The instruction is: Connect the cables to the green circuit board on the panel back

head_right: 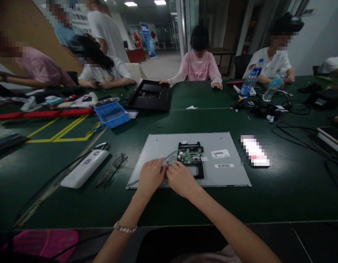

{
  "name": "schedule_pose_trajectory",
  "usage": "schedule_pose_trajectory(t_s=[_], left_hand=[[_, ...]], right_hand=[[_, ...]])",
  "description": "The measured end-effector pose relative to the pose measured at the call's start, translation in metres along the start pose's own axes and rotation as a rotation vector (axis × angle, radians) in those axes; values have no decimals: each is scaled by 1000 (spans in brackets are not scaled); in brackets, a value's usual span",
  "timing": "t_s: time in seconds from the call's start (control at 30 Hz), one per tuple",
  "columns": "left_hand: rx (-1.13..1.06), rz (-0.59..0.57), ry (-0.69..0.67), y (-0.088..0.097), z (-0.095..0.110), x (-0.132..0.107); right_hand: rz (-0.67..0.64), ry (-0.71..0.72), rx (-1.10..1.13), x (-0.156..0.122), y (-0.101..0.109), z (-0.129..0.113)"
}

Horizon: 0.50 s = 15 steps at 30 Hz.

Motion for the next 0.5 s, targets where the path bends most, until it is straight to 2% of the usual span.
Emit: schedule_pose_trajectory(t_s=[0.2, 0.37, 0.5], left_hand=[[-39, -5, 32, -7, -5, 2], [-70, -47, 104, -16, -16, 6], [-91, -49, 72, -16, -15, 6]], right_hand=[[-22, -104, 55, -24, 5, -8], [-49, -149, 96, -29, 2, -9], [-47, -149, 157, -32, 9, -3]])
Point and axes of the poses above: each hand's wrist, its own x-axis towards the middle knuckle, its own y-axis out of the back of the hand, z = x × y, the point moved 8 cm from there along x, towards the middle knuckle, and after that the axes turned 3 degrees about -z, right-handed, at the moved point
